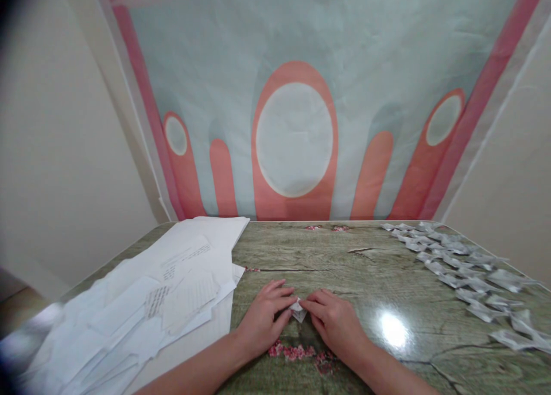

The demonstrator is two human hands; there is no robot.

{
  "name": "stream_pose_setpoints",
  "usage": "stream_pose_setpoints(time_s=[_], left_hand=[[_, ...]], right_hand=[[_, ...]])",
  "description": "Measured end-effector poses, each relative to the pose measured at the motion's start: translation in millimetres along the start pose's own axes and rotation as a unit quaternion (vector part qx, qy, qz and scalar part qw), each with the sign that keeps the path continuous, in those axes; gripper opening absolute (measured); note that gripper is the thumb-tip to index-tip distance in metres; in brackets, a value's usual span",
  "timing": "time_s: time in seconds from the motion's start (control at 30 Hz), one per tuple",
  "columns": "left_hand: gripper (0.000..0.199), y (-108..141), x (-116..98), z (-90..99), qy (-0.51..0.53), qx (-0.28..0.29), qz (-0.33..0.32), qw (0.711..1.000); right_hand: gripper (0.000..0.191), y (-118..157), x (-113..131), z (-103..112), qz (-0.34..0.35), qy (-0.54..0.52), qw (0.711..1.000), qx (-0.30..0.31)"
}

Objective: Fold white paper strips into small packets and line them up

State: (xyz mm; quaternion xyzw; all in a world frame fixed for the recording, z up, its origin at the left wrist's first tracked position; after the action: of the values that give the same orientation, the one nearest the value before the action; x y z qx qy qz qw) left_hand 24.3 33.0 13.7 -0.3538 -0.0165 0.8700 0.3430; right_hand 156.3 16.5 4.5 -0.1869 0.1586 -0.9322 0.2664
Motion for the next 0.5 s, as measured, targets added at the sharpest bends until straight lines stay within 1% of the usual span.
stream_pose_setpoints(time_s=[0.13, 0.23, 0.4, 0.5], left_hand=[[0.032, 2, -4, 0.1, -0.055, 0.007, -0.023, 0.998], [0.032, 4, -8, 0.8, -0.083, 0.028, -0.031, 0.996], [0.042, 7, -11, 0.0, -0.112, 0.062, -0.038, 0.991], [0.048, 9, -14, -1.2, -0.126, 0.068, -0.039, 0.989]], right_hand=[[0.038, -1, 4, 1, 0.025, 0.034, 0.999, 0.004], [0.038, -1, 4, -2, 0.036, 0.057, 0.997, 0.022], [0.030, 2, 9, -8, 0.055, 0.127, 0.989, 0.051], [0.030, 4, 15, -9, 0.058, 0.173, 0.982, 0.056]])
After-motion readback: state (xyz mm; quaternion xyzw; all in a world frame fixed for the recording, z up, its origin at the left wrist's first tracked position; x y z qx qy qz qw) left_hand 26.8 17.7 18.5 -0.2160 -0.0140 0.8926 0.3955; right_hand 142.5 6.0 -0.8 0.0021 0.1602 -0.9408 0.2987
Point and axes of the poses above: each hand's wrist, its own y-axis away from the middle knuckle, its own z-axis out of the back of the hand, x = y × z, the point moved 7 cm from there along -y, towards the middle knuckle, and after that the axes turned 7 degrees about y, right-handed, at the moved point
